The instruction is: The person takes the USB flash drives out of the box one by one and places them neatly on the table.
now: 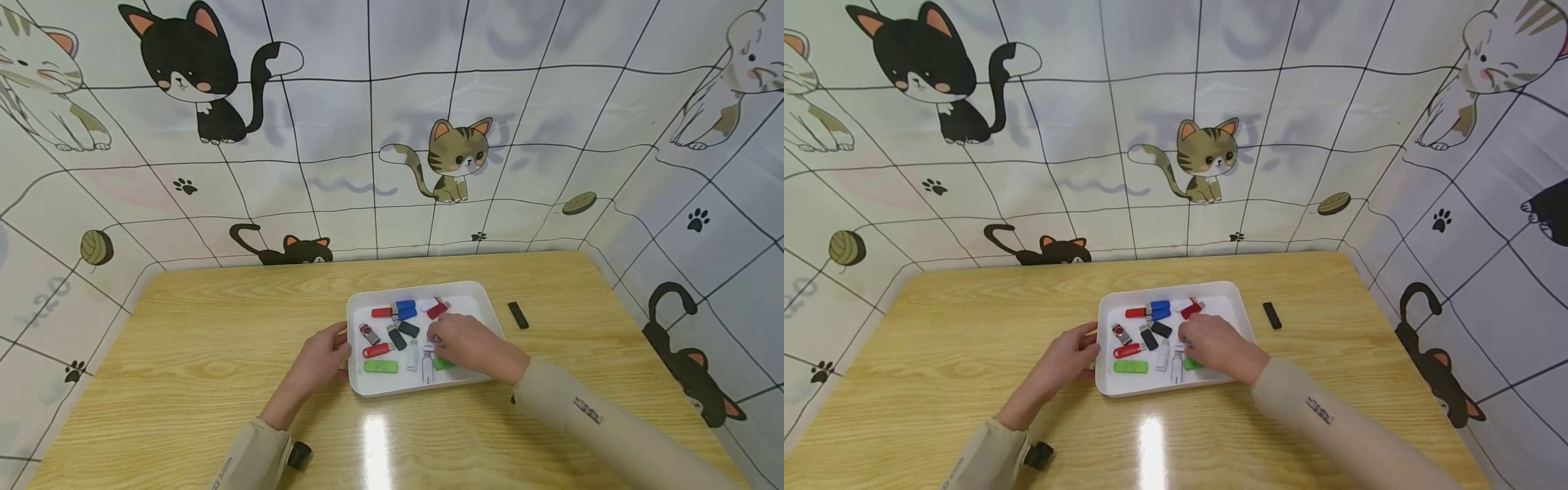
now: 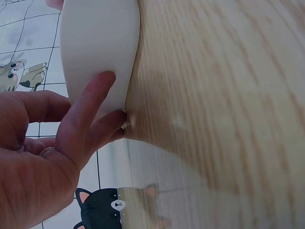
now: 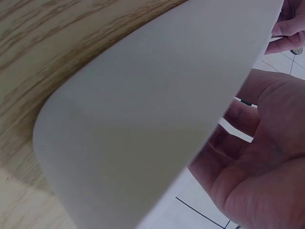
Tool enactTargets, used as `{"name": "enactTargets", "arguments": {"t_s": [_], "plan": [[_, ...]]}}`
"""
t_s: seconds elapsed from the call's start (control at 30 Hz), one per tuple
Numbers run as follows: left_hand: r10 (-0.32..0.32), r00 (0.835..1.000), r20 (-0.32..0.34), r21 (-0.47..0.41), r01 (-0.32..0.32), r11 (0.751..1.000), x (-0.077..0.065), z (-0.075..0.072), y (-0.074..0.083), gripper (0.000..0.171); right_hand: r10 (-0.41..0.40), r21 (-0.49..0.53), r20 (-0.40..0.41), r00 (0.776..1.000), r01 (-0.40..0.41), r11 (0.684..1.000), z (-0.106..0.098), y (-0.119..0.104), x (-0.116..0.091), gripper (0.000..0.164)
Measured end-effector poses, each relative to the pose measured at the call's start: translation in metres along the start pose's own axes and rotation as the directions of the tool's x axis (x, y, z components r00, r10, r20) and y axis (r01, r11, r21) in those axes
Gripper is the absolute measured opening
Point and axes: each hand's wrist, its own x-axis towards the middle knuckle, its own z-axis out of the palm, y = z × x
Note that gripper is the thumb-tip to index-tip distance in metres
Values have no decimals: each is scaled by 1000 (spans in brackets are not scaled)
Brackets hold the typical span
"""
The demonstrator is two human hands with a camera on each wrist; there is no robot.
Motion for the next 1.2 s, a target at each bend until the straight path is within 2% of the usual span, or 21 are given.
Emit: {"name": "enactTargets", "arguments": {"t_s": [0.43,0.7,0.77,0.87,0.93,1.0,1.1,1.2], "plan": [[-10,1000,0,5,10,1000,0,0,3,53,-100,-113,-25,995,96,989,-2,10,0,19],[-8,1000,-6,15,8,1000,-1,0,3,52,-193,-144,-19,981,188,972,-3,17,-3,23],[-11,1000,-8,18,11,1000,-1,1,3,52,-196,-140,-10,981,192,971,-4,17,-4,25],[-8,1000,-5,20,8,1000,-2,1,3,52,-121,-104,-12,993,119,987,-5,16,-5,25],[-9,1000,-7,24,9,1000,-2,2,3,52,-29,-70,-38,999,26,997,-6,15,-6,21],[-11,1000,-8,27,11,1000,-3,2,3,52,70,-41,-60,996,-73,997,-6,15,-6,14],[-9,1000,-13,37,9,999,-3,3,4,52,180,-37,-58,982,-182,983,-5,14,-8,28],[-10,1000,-17,43,11,999,-3,3,5,52,239,-78,-11,971,-240,968,-2,13,-8,45]]}}
